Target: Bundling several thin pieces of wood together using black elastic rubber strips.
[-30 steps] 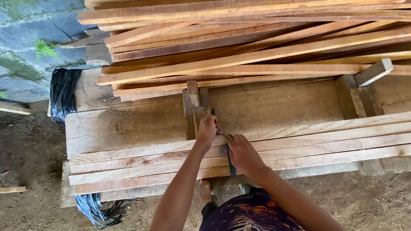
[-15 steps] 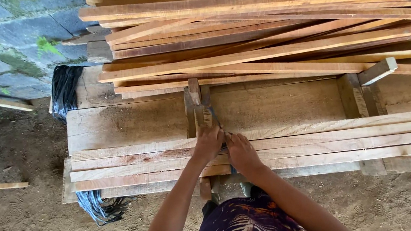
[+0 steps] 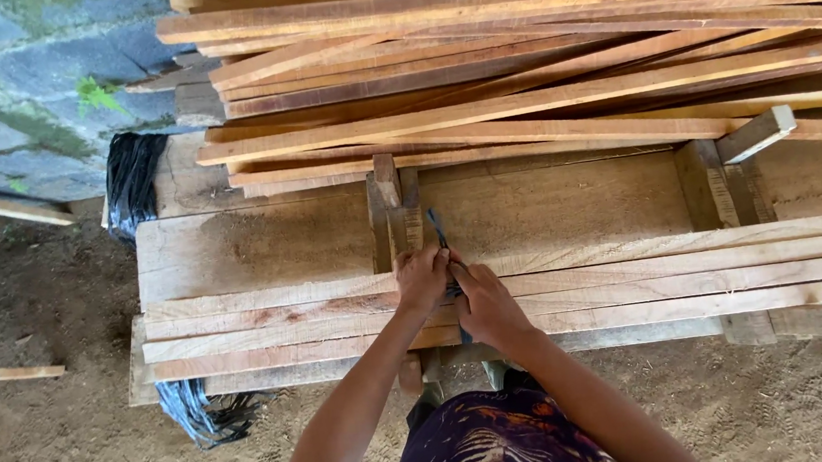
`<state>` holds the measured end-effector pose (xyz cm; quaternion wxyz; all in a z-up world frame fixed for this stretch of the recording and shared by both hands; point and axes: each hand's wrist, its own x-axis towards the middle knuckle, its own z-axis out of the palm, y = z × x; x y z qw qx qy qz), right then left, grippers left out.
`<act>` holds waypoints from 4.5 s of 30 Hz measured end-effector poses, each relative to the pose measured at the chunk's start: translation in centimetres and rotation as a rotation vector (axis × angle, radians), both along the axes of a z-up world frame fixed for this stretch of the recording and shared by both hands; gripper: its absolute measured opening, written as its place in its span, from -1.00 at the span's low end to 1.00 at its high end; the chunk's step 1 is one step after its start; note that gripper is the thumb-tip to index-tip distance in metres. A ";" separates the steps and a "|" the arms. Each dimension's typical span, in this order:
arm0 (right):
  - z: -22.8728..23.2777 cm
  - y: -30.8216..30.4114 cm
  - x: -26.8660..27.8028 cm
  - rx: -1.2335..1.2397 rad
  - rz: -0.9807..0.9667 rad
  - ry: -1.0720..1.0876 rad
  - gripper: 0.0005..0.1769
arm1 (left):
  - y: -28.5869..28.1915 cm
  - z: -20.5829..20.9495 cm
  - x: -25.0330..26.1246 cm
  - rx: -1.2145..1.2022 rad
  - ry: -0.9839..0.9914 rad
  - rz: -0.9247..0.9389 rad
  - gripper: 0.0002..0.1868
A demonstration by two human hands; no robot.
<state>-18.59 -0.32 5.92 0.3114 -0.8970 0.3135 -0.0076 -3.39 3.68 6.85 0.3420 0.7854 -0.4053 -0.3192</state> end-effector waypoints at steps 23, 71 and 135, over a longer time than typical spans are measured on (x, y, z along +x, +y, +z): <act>8.9 -3.2 1.0 0.513 -0.345 -0.486 -0.36 | -0.5 -4.6 2.2 -0.034 0.126 -0.054 -0.70; -0.3 -3.6 1.1 -0.445 0.077 -0.471 -0.72 | 1.2 -3.6 3.5 -0.188 0.457 -0.081 -0.67; -4.1 -10.4 4.6 0.694 -0.212 -0.138 -0.86 | 1.0 -8.9 1.3 -0.657 -0.700 -0.200 -0.93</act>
